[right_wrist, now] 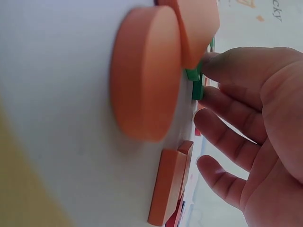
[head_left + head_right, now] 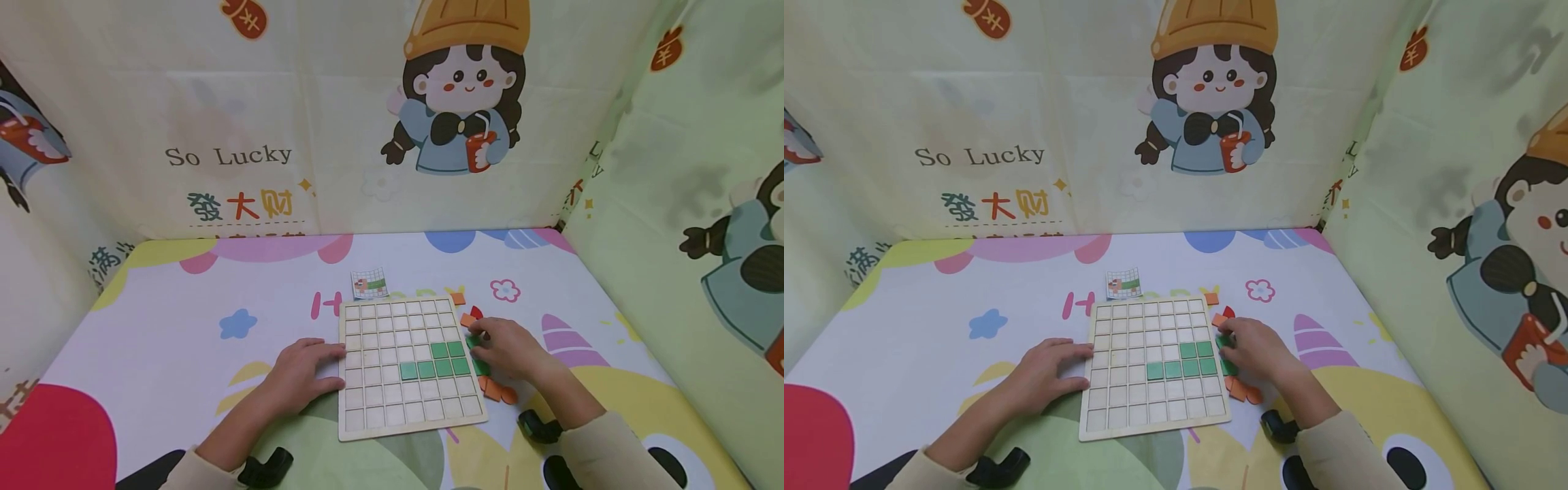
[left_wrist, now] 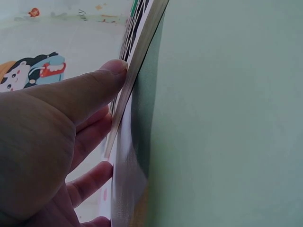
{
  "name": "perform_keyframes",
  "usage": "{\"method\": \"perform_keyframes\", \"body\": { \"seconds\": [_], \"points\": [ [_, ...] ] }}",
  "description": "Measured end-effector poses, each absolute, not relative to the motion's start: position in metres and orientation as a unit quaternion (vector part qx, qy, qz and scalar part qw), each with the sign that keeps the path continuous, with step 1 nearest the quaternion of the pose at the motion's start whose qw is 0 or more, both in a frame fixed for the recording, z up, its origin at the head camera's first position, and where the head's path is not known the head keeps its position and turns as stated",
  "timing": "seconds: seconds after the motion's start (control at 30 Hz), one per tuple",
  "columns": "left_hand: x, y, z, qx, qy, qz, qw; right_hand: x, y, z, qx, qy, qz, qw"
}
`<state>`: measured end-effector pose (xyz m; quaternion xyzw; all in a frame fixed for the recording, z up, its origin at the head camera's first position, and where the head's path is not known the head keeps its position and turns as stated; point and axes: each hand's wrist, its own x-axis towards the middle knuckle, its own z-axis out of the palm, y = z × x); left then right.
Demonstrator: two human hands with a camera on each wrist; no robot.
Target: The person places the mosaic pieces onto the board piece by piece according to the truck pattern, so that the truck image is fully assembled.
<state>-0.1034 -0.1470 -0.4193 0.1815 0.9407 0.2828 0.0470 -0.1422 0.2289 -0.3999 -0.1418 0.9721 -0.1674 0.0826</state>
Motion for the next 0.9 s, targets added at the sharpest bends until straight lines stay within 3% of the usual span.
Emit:
{"method": "perform_keyframes", "body": {
  "seconds": [0.4,0.9],
  "points": [
    [-0.103,-0.146,-0.419,0.174,0.943,0.28,0.053,-0.14,0.227,-0.395,-0.127,0.975,-0.164,0.078],
    [-0.104,-0.147,-0.419,0.178,0.942,0.281,0.052,-0.135,0.21,-0.385,-0.176,0.961,-0.205,0.058]
  ]
}}
